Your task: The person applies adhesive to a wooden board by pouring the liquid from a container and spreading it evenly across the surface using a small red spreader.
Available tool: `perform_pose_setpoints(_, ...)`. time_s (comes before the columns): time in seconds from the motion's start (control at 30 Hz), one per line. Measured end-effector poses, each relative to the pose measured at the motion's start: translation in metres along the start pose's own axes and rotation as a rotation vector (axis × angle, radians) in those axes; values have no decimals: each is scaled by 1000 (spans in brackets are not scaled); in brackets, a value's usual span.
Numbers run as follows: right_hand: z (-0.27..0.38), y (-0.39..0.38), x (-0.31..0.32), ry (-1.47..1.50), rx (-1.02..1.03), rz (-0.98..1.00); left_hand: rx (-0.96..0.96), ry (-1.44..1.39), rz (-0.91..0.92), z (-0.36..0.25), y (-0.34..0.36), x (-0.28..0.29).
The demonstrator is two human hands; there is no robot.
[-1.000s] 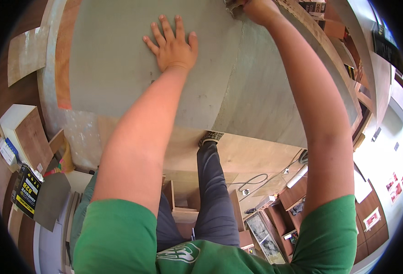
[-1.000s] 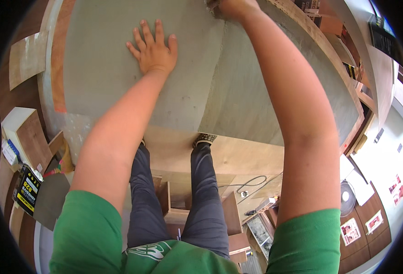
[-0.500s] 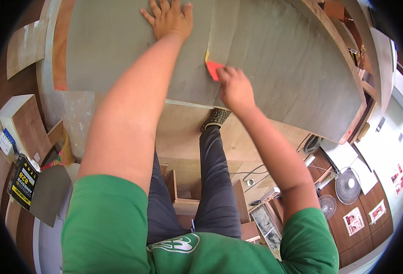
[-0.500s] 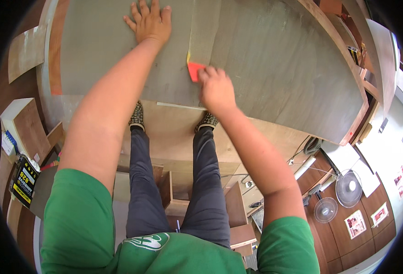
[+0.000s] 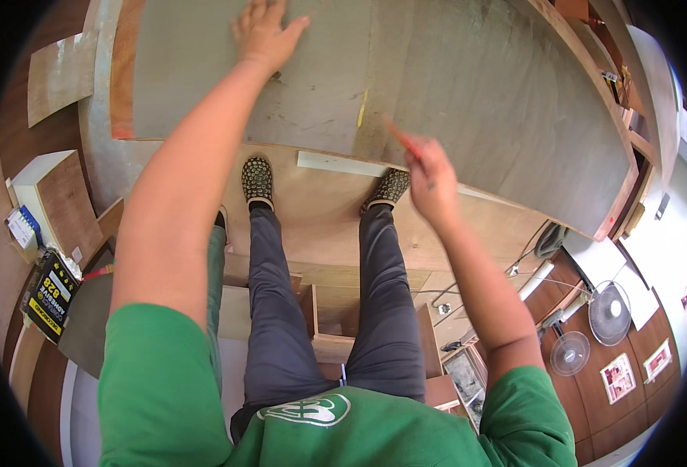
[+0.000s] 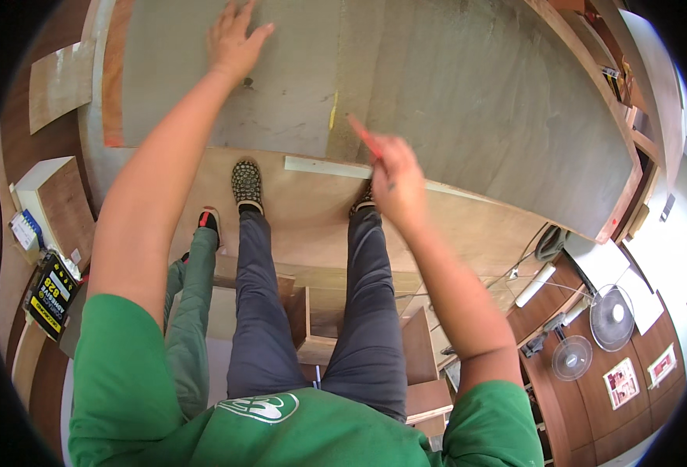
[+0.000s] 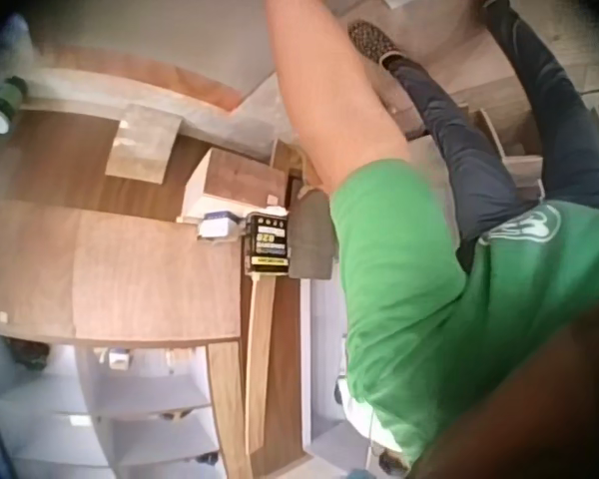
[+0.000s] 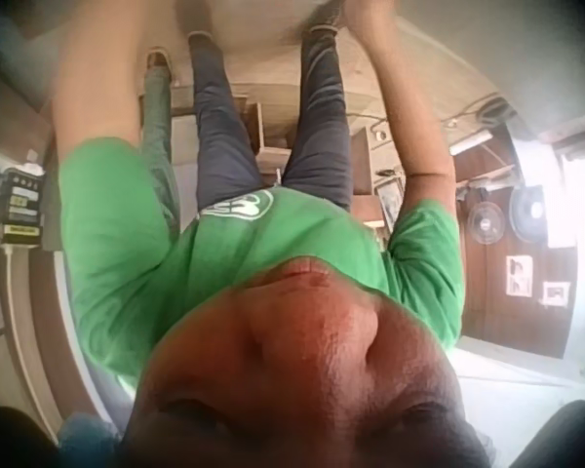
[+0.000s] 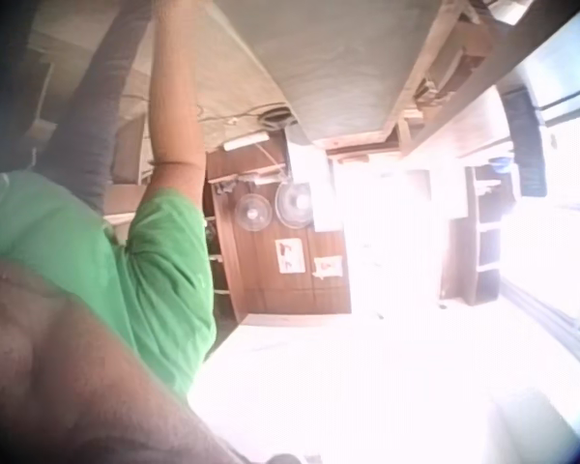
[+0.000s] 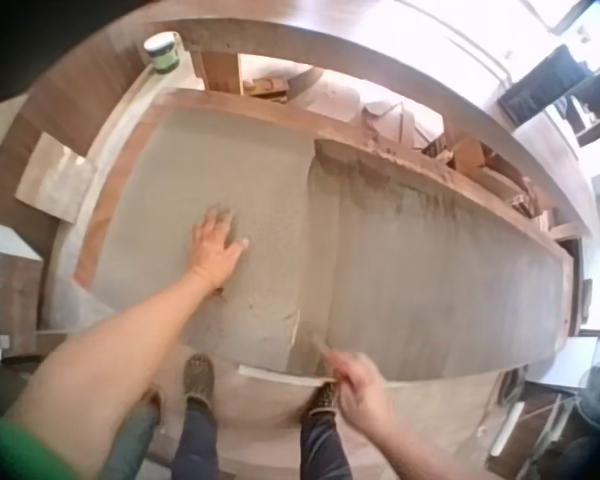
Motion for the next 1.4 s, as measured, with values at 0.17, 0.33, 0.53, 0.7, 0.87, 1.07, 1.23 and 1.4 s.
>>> perform_pose_setpoints(0.17, -38, 52, -1, -630, 142, -283, -23, 382, -83, 72, -37, 13)
perform_pose_setpoints(0.33, -38, -41, -37, -671, 112, 53, 63, 475, 138, 84, -66, 39)
perform_pose_setpoints(0.53, -65, 8, 15, -343, -71, -222, 115, 462, 241, 72, -63, 46)
perform_pose_setpoints(0.7, -74, 82, 31, -311, -309, -134, 124, 435, 261, 67, -64, 42)
perform_pose_setpoints(0.87, -22, 74, -33, -373, -146, -5, 108, 434, 227, 77, -64, 42)
perform_pose_setpoints(1.07, 19, -1, -85, -606, 180, 234, 120, 417, 235, 78, -64, 42)
perform_pose_setpoints(1.23, 20, -58, -86, -330, 65, 377, 151, 418, 273, 70, -63, 40)
perform_pose_setpoints(1.4, 50, 6, -48, 404, -253, 110, 148, 435, 260, 81, -67, 47)
Point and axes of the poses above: each hand's wrist, its own y-axis towards the middle knuckle, its own x-axis out of the back of the hand, z = x × y, the point moved 2 cm from there along y, towards the middle knuckle, and after that the axes turned 1 degree about x, right-handed, at the moved point
